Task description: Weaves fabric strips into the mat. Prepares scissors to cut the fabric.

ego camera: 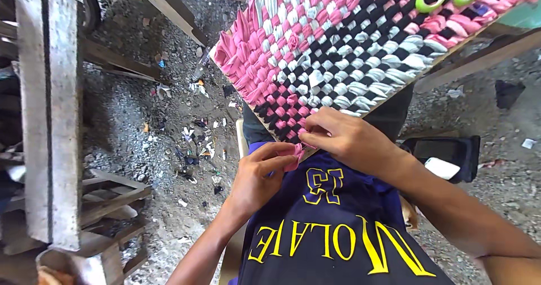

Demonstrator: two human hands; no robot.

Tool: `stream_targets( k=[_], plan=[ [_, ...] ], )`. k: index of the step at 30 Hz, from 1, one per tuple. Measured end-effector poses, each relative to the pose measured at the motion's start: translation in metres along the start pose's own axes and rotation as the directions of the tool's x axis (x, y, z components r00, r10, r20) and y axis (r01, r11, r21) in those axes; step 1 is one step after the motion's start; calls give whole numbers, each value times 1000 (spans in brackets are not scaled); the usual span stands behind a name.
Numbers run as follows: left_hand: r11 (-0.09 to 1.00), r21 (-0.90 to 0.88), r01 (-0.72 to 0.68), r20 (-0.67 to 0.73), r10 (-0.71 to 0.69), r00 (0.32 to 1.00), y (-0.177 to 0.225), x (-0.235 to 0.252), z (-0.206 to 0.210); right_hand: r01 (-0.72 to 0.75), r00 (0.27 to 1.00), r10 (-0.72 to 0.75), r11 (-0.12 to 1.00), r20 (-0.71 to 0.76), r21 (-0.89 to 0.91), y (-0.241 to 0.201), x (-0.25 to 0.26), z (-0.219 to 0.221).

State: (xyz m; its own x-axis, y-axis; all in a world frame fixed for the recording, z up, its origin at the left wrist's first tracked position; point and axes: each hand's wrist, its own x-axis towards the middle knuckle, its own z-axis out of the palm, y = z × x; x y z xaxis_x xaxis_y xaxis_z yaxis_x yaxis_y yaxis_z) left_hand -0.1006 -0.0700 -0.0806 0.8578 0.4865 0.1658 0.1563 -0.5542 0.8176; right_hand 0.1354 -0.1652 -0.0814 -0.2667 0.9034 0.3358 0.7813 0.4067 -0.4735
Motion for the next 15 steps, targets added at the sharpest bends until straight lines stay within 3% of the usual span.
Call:
stream_targets(
  k=[15],
  plan=[
    [997,-71,34,-3,-35,999,-2,8,-8,96,994,-98,994,42,50,1,5,13]
  ],
)
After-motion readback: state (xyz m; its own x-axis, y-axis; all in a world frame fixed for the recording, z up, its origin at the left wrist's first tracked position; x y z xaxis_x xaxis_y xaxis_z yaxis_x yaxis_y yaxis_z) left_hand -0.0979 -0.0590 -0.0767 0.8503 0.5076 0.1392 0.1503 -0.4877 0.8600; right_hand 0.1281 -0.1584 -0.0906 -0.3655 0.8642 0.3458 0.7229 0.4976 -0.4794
